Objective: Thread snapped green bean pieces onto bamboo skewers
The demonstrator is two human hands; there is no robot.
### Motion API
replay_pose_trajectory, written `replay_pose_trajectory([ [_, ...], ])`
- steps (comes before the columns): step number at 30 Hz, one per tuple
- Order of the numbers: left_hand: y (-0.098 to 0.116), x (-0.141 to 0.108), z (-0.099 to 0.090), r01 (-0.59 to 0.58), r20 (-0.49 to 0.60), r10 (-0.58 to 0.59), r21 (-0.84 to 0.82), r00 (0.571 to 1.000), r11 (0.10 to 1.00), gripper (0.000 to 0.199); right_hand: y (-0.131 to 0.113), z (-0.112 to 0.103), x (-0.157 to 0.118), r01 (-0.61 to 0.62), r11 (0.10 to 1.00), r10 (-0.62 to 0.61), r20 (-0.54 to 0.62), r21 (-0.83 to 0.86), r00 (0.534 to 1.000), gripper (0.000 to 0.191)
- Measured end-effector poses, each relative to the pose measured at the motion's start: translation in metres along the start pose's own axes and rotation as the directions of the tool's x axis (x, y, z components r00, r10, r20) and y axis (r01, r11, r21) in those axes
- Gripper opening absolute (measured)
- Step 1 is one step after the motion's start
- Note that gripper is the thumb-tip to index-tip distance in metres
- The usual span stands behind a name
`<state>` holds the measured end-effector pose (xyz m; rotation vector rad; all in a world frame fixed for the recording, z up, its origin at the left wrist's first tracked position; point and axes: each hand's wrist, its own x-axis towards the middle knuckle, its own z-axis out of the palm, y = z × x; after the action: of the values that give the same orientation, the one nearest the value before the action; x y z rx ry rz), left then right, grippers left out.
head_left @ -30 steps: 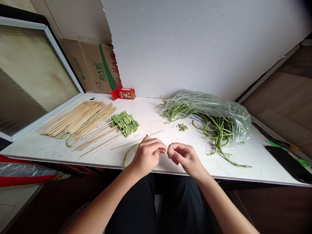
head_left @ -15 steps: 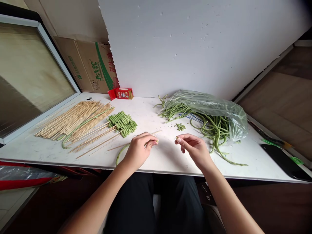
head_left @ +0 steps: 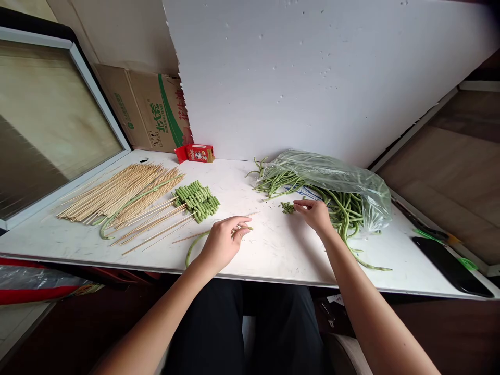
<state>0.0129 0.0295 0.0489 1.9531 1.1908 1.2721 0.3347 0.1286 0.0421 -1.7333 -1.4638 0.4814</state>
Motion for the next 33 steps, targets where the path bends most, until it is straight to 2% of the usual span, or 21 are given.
replay_pose_trajectory([
  [3,0.001,0.000,0.001,-0.015,-0.014,0.014,-0.052,1.000,0.999,0.031,-0.021,-0.005,-0.022,0.048,0.999,-0.047,-0.029,0.021,0.998,0.051],
  [4,0.002,-0.001,0.002,-0.034,-0.023,0.033,-0.054,0.999,0.998,0.033,-0.031,-0.006,-0.033,0.086,0.993,-0.087,0.005,0.076,0.996,0.050],
  [5,0.003,-0.001,0.002,-0.059,-0.034,0.058,-0.043,0.998,0.997,0.035,-0.042,-0.006,-0.046,0.124,0.982,-0.138,0.093,0.145,0.986,0.048],
  [6,0.005,-0.002,0.003,-0.089,-0.044,0.088,-0.020,0.995,0.996,0.037,-0.053,-0.005,-0.060,0.146,0.967,-0.185,0.185,0.208,0.965,0.048],
  [8,0.009,-0.004,0.003,-0.157,-0.061,0.160,0.051,0.985,0.986,0.039,-0.074,-0.001,-0.088,0.154,0.933,-0.274,0.366,0.325,0.889,0.046],
  [10,0.014,-0.006,0.003,-0.225,-0.061,0.234,0.127,0.970,0.966,0.039,-0.089,0.005,-0.111,0.138,0.912,-0.320,0.460,0.386,0.828,0.043],
  [11,0.017,-0.008,0.003,-0.256,-0.057,0.267,0.159,0.962,0.954,0.040,-0.094,0.008,-0.119,0.129,0.908,-0.326,0.478,0.400,0.815,0.046],
  [15,0.026,-0.013,0.003,-0.330,-0.055,0.349,0.220,0.935,0.918,0.040,-0.099,0.017,-0.135,0.176,0.877,-0.367,0.387,0.448,0.846,0.031],
  [18,0.029,-0.015,0.005,-0.351,-0.049,0.371,0.232,0.927,0.907,0.042,-0.096,0.017,-0.139,0.220,0.858,-0.381,0.288,0.464,0.879,0.030],
  [21,0.029,-0.016,0.007,-0.365,-0.030,0.382,0.236,0.924,0.901,0.043,-0.093,0.016,-0.143,0.267,0.845,-0.410,0.242,0.463,0.879,0.027],
  [24,0.029,-0.015,0.008,-0.320,-0.046,0.339,0.226,0.940,0.920,0.036,-0.090,0.014,-0.144,0.269,0.837,-0.403,0.205,0.476,0.892,0.024],
  [27,0.029,-0.014,0.009,-0.255,-0.057,0.273,0.215,0.960,0.943,0.017,-0.088,0.011,-0.142,0.224,0.844,-0.347,0.177,0.487,0.921,0.025],
  [29,0.029,-0.015,0.009,-0.245,-0.057,0.262,0.216,0.963,0.945,0.009,-0.087,0.009,-0.141,0.232,0.850,-0.354,0.186,0.473,0.917,0.024],
  [33,0.029,-0.018,0.008,-0.287,-0.050,0.307,0.234,0.951,0.929,0.012,-0.086,0.005,-0.140,0.358,0.836,-0.468,0.201,0.415,0.860,0.020],
])
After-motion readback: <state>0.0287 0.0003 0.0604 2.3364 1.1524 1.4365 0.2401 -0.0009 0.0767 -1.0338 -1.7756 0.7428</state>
